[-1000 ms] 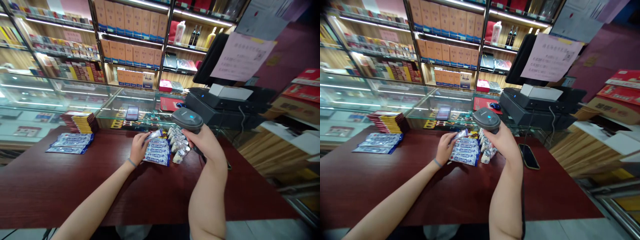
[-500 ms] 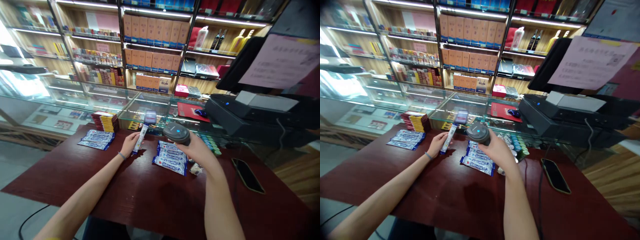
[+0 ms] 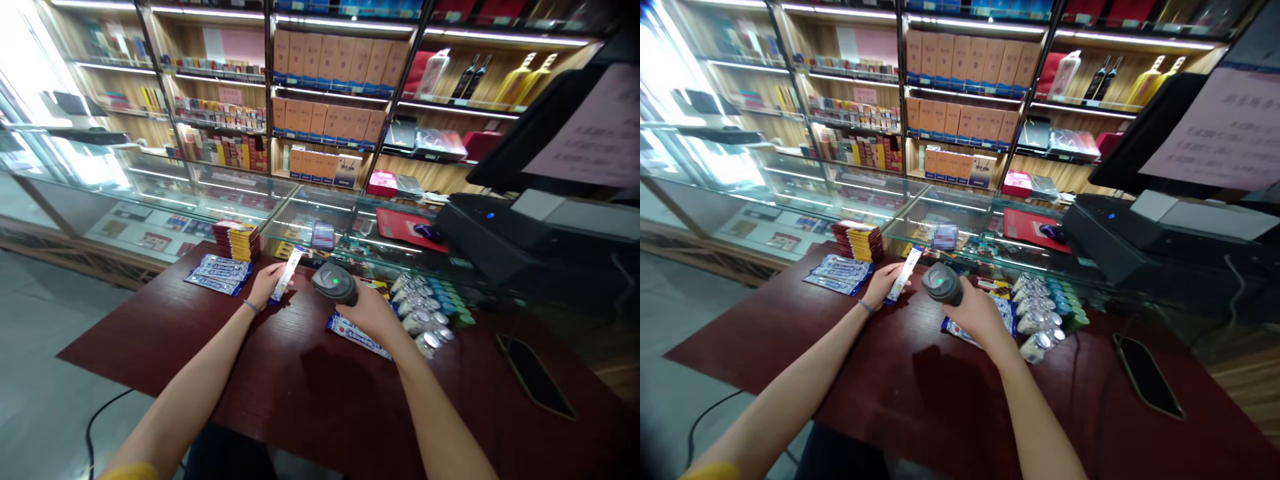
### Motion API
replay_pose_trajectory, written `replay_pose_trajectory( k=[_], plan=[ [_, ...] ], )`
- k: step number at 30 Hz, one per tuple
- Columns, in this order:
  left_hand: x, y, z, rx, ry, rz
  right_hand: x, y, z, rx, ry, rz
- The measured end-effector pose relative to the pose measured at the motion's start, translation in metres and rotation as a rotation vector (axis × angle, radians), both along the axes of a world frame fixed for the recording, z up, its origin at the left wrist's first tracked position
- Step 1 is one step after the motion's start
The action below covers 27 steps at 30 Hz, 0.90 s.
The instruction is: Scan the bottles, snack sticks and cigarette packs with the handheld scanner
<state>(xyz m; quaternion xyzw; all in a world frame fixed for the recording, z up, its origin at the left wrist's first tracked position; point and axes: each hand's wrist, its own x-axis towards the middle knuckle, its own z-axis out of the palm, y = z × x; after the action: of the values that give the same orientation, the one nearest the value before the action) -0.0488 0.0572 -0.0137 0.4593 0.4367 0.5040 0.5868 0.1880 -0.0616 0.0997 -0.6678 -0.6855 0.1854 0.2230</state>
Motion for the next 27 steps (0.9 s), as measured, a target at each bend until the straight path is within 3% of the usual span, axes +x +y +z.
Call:
replay_pose_trajectory(
  k=[6, 11, 16, 20, 27],
  plan=[
    [0.0, 0.001, -0.006, 0.042, -0.162, -0.061, 0.004, -0.003, -0.008, 0.077, 0.077, -0.044],
    [-0.005, 0.008, 0.009, 0.226, -0.049, 0.0, 0.014, -0.012, -0.028, 0.145, 0.141, -0.076],
    [-0.04, 0.017, 0.029, 0.566, 0.441, 0.155, 0.03, -0.023, -0.047, 0.204, 0.185, -0.105],
    [-0.096, 0.012, 0.026, 0.761, 0.896, 0.209, 0.037, -0.028, -0.054, 0.182, 0.154, -0.142],
    [-0.179, 0.005, 0.0, 0.754, 1.347, 0.24, 0.039, -0.029, -0.063, 0.193, 0.152, -0.153]
  ],
)
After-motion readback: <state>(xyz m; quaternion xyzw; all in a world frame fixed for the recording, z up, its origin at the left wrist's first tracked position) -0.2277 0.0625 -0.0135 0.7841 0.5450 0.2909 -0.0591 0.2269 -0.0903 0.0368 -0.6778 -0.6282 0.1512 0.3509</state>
